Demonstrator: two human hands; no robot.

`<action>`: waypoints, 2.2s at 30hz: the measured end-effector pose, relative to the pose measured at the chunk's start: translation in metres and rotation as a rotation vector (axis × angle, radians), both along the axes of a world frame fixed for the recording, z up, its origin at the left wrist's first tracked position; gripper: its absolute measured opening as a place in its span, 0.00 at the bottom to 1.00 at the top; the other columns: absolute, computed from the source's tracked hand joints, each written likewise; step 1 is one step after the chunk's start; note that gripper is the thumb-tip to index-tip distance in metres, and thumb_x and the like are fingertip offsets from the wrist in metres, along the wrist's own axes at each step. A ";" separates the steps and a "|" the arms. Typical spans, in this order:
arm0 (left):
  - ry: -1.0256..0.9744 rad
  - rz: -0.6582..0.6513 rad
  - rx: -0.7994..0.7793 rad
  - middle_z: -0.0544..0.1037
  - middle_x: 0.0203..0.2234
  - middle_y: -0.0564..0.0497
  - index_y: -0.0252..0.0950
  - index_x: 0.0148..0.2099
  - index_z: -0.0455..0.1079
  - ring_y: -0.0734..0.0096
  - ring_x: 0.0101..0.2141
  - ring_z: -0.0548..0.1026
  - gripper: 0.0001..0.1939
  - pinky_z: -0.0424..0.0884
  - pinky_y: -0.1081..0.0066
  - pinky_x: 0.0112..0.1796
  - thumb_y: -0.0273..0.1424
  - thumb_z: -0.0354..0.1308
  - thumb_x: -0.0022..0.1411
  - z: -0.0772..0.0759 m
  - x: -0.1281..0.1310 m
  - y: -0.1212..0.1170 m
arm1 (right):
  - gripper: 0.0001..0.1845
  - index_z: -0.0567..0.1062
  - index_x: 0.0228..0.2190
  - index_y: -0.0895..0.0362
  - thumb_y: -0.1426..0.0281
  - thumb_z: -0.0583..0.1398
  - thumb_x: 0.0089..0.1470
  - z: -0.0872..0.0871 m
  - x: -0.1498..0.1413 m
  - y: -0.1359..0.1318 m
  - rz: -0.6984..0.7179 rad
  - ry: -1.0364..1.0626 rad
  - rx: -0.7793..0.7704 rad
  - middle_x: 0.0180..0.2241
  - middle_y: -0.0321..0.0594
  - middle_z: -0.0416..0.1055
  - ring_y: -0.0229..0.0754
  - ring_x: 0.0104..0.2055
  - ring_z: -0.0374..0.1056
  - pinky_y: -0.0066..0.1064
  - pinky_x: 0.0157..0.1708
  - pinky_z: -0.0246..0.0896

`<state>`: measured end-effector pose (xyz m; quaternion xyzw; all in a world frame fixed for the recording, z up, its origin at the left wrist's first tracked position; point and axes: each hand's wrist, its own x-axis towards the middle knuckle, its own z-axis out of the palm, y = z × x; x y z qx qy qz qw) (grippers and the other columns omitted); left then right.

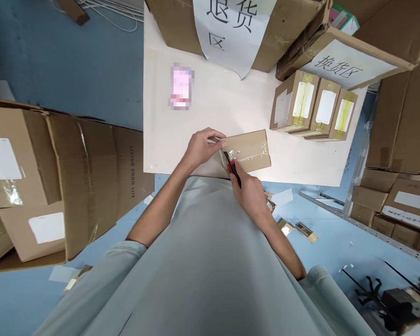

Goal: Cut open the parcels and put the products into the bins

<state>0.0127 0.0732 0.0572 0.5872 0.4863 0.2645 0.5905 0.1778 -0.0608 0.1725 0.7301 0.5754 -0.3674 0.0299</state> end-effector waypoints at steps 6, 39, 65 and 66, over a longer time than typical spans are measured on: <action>0.018 0.018 0.031 0.86 0.47 0.47 0.40 0.48 0.86 0.60 0.46 0.85 0.11 0.87 0.58 0.51 0.36 0.74 0.65 -0.005 0.000 -0.001 | 0.33 0.59 0.79 0.58 0.70 0.47 0.78 0.011 -0.024 0.012 0.053 -0.152 -0.112 0.47 0.53 0.86 0.57 0.45 0.84 0.42 0.48 0.75; 0.111 0.068 0.095 0.85 0.53 0.43 0.38 0.54 0.83 0.60 0.49 0.85 0.15 0.86 0.61 0.50 0.37 0.71 0.69 -0.017 0.002 -0.021 | 0.33 0.58 0.80 0.55 0.69 0.49 0.80 0.028 -0.004 -0.026 0.172 -0.146 -0.157 0.47 0.53 0.86 0.56 0.46 0.83 0.39 0.46 0.73; 0.159 0.139 0.153 0.86 0.51 0.45 0.39 0.52 0.83 0.59 0.48 0.86 0.12 0.84 0.58 0.54 0.32 0.69 0.68 -0.022 0.001 -0.029 | 0.36 0.59 0.80 0.48 0.77 0.49 0.77 -0.006 0.016 0.001 0.539 -0.204 -0.047 0.53 0.54 0.82 0.50 0.50 0.81 0.34 0.47 0.71; 0.155 0.142 0.157 0.86 0.51 0.45 0.39 0.52 0.83 0.59 0.49 0.86 0.12 0.84 0.57 0.55 0.33 0.69 0.68 -0.022 0.001 -0.030 | 0.36 0.59 0.80 0.46 0.77 0.49 0.77 -0.012 0.021 0.001 0.556 -0.191 -0.012 0.53 0.53 0.82 0.49 0.50 0.81 0.34 0.46 0.69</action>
